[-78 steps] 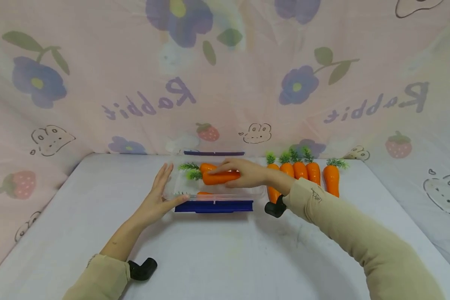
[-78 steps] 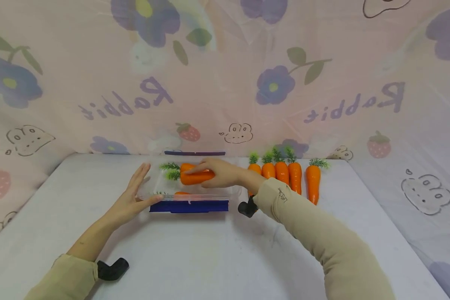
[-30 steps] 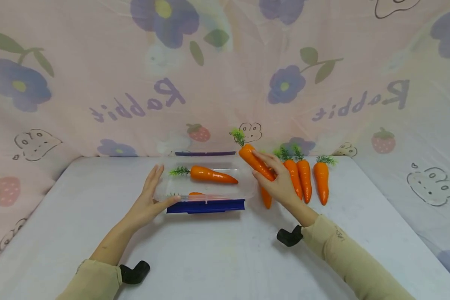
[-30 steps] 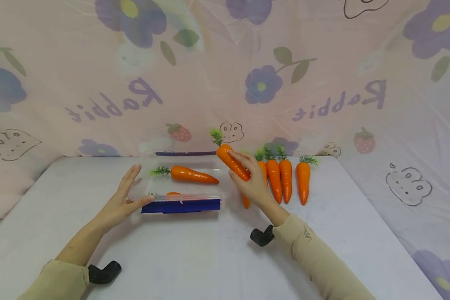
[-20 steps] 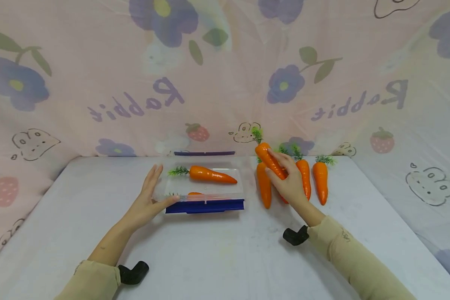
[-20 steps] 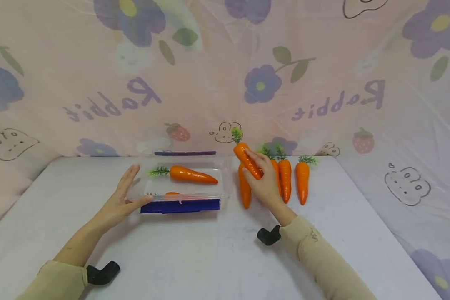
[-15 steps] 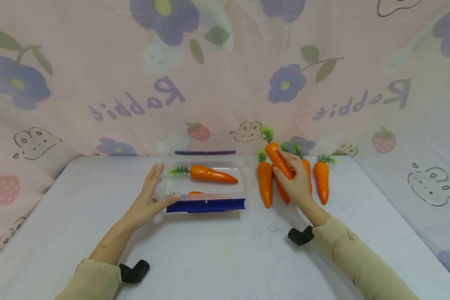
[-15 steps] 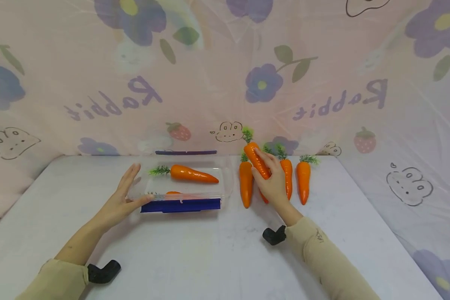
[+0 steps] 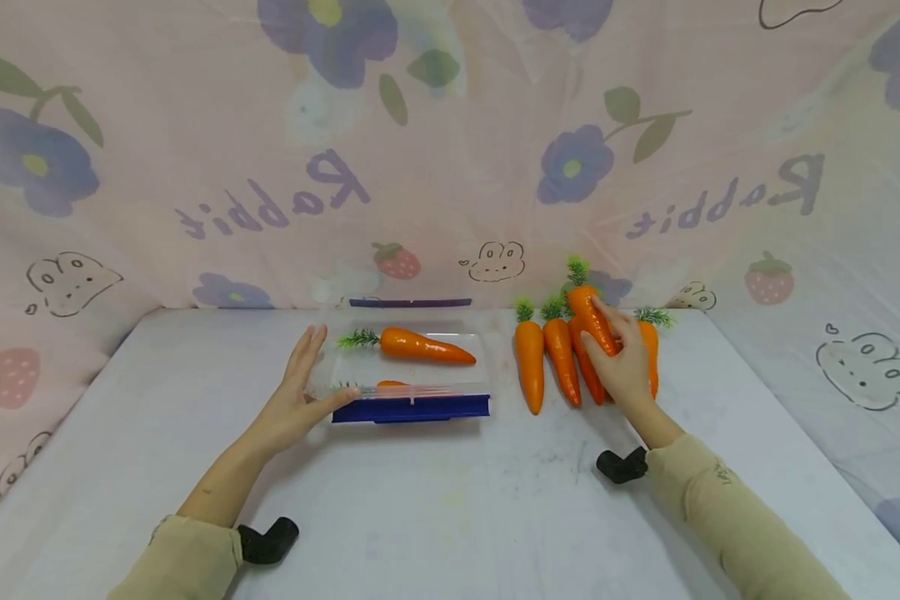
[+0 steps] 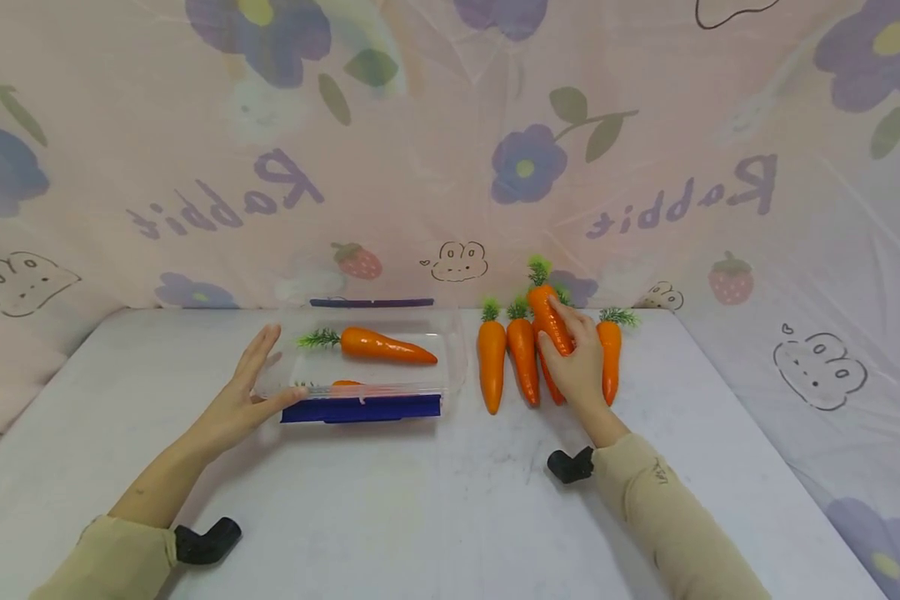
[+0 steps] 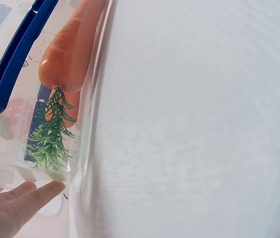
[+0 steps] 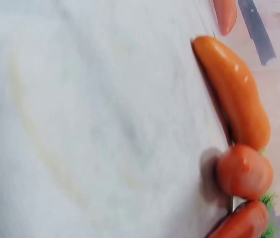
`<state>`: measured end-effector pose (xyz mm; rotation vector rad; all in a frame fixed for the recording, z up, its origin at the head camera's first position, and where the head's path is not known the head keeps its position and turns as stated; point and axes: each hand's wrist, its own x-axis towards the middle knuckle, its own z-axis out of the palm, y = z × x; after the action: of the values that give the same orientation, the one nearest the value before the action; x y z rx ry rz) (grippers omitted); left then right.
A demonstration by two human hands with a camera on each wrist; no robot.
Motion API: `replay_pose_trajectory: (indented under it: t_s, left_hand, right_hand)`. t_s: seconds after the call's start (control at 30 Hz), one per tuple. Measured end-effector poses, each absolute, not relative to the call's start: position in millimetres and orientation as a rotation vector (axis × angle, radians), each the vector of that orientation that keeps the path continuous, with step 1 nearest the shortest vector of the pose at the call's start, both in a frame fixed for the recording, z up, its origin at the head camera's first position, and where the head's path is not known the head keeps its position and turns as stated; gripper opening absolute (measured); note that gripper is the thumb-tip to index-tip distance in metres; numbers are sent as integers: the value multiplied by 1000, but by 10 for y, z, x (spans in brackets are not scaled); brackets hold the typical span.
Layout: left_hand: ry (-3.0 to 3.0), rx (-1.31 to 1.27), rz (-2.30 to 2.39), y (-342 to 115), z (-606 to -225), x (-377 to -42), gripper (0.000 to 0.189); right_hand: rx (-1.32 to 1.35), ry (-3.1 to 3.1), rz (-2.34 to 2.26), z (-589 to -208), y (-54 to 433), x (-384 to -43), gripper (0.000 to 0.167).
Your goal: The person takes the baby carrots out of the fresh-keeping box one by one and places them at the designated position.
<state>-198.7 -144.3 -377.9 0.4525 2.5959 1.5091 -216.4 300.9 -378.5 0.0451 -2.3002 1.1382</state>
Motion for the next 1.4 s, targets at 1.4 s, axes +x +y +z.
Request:
replay_pose_trajectory:
  t_s: [1.4]
  left_hand:
    - [2582, 456, 1524, -1440, -3782, -1988, 98]
  right_hand:
    - [-450, -2376, 938, -3797, 3780, -2040, 53]
